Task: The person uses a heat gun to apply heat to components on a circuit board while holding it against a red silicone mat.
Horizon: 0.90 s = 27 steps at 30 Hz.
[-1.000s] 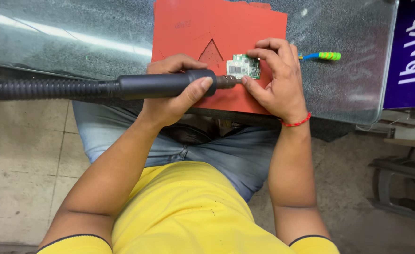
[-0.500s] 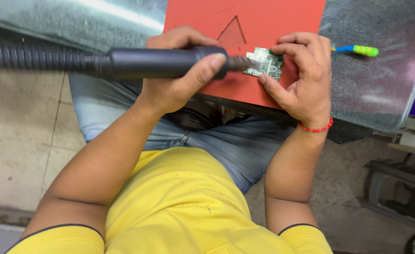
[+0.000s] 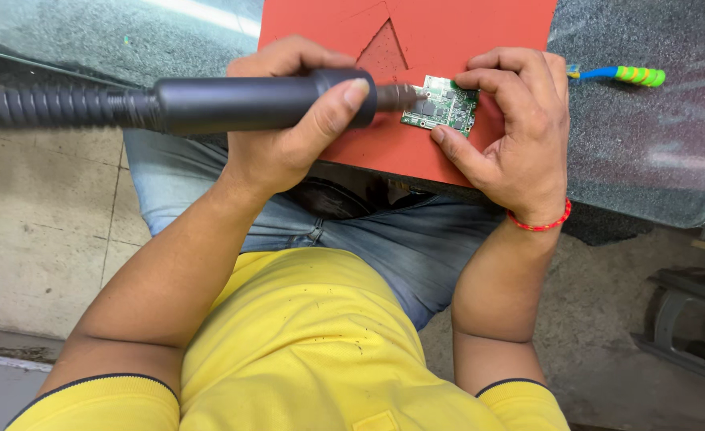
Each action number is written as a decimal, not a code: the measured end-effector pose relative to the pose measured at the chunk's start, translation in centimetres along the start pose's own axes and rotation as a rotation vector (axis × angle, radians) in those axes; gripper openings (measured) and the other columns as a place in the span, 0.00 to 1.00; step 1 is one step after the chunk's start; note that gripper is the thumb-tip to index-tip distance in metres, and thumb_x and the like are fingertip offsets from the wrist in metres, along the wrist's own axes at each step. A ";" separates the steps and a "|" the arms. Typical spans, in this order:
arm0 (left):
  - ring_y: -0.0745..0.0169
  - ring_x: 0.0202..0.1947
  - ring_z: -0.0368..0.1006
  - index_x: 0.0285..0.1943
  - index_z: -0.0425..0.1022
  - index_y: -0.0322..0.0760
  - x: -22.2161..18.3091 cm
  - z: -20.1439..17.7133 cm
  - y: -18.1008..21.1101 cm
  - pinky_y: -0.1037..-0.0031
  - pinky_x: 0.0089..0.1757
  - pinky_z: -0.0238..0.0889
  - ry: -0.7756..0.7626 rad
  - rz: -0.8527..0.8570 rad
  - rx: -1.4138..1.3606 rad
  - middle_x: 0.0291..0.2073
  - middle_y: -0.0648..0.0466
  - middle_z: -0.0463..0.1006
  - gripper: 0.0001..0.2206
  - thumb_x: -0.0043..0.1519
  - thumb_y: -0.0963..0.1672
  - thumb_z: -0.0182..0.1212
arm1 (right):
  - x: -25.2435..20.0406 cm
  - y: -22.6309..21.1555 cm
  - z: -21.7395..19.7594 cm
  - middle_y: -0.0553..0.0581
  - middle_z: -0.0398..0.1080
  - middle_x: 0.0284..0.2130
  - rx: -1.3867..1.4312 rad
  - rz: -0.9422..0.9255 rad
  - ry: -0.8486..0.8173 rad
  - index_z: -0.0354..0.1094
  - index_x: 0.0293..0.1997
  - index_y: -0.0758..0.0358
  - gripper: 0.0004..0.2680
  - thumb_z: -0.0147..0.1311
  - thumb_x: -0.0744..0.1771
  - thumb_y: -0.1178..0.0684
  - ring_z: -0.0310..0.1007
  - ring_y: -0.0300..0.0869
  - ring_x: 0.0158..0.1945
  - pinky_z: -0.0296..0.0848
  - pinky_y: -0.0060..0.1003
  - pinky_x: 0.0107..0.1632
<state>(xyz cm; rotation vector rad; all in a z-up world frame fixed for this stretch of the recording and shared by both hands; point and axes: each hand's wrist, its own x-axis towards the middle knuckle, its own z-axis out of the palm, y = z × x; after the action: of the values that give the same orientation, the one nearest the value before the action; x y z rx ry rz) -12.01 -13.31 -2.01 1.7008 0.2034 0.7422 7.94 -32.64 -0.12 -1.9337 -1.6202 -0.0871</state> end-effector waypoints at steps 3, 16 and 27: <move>0.72 0.41 0.83 0.53 0.77 0.30 0.0 0.0 -0.1 0.81 0.45 0.75 0.033 0.003 -0.154 0.39 0.53 0.84 0.13 0.71 0.47 0.66 | 0.2 -0.1 0.1 0.58 0.68 0.50 0.009 -0.010 -0.005 0.71 0.48 0.66 0.15 0.71 0.62 0.53 0.63 0.52 0.54 0.65 0.46 0.60; 0.69 0.35 0.79 0.48 0.79 0.29 -0.3 0.4 -0.8 0.80 0.40 0.70 0.033 0.096 0.144 0.36 0.51 0.82 0.13 0.69 0.47 0.72 | 0.2 -0.1 -0.1 0.59 0.67 0.51 -0.002 -0.002 -0.012 0.71 0.50 0.65 0.15 0.70 0.63 0.52 0.63 0.52 0.55 0.65 0.43 0.59; 0.70 0.36 0.80 0.52 0.78 0.31 0.1 0.3 -0.5 0.80 0.40 0.72 0.083 0.029 0.010 0.39 0.52 0.83 0.15 0.70 0.49 0.69 | 0.0 0.2 0.1 0.59 0.67 0.50 -0.004 0.022 -0.012 0.71 0.49 0.65 0.16 0.72 0.63 0.49 0.64 0.53 0.54 0.66 0.46 0.61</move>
<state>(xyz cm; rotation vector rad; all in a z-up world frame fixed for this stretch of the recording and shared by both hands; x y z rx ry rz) -11.68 -13.35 -2.49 1.6872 0.2410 0.8360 8.07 -32.57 -0.27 -1.9581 -1.6069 -0.0697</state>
